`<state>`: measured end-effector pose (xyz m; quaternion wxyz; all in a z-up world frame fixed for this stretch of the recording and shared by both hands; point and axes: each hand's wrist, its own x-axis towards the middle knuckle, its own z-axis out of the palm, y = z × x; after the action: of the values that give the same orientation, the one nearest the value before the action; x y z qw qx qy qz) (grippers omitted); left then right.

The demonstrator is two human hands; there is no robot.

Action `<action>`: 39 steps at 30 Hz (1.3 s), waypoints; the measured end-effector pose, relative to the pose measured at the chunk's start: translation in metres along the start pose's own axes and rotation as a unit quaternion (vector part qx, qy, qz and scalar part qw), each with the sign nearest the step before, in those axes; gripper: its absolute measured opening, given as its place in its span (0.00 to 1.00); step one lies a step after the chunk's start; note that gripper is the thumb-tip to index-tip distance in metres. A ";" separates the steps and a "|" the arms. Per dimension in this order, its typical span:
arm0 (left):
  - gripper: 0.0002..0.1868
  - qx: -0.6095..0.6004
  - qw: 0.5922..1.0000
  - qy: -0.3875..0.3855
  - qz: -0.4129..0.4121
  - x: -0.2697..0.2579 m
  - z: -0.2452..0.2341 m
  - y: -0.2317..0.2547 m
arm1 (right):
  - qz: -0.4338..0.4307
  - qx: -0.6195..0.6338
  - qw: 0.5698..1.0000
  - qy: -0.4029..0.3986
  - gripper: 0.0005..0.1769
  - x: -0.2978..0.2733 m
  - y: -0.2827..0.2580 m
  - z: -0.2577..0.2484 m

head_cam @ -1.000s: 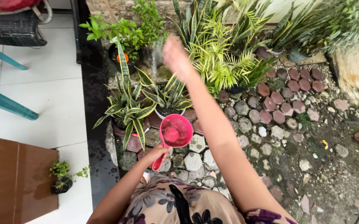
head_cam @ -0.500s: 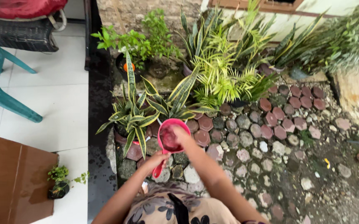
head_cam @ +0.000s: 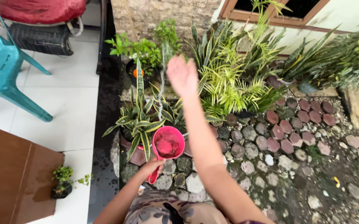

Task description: The person waters several potted plants in an outdoor garden area. They use a pink ladle to scoop water from a black bucket and pour it onto the soil of the plants one at a time.

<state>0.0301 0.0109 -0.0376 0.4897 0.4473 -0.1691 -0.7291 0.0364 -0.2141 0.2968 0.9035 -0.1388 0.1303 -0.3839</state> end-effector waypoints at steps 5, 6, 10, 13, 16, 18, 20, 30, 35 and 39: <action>0.11 0.013 0.999 0.025 0.016 -0.003 0.009 0.023 | -0.067 -0.063 0.919 -0.383 0.17 0.030 -0.039 -0.040; 0.11 0.010 0.999 0.029 0.018 -0.003 0.011 0.026 | -0.025 -0.084 0.976 -0.201 0.17 0.041 -0.032 -0.079; 0.13 0.057 0.997 0.023 0.039 -0.003 0.020 0.031 | 0.201 0.038 0.978 0.032 0.13 0.028 0.041 -0.270; 0.12 0.075 0.996 0.040 0.029 0.001 0.025 0.029 | 0.213 0.027 0.904 0.370 0.14 -0.004 0.079 -0.337; 0.10 0.071 0.996 0.051 0.016 0.009 0.024 0.018 | 0.214 0.036 0.894 0.392 0.17 -0.022 0.086 -0.350; 0.11 0.065 0.997 0.042 0.017 0.015 0.022 0.006 | 0.215 0.063 0.893 0.389 0.20 -0.024 0.084 -0.344; 0.11 0.068 0.997 0.028 0.008 0.016 0.022 -0.006 | 0.201 0.083 0.912 0.348 0.22 -0.029 0.078 -0.322; 0.09 0.076 0.997 0.006 -0.004 0.005 0.032 0.019 | -0.127 -0.058 0.969 -0.205 0.20 -0.001 -0.090 -0.041; 0.14 0.074 0.997 0.000 0.014 0.006 0.042 0.027 | 0.168 -0.083 0.978 -0.090 0.04 -0.007 -0.033 -0.226; 0.13 0.099 0.994 -0.002 0.036 0.016 0.038 0.024 | 0.184 -0.008 0.906 0.382 0.15 -0.039 0.041 -0.342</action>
<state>0.0104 -0.0209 -0.0083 0.4686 0.4862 -0.2574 -0.6912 -0.0798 -0.2094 -0.0301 0.8379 0.0382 0.4918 -0.2338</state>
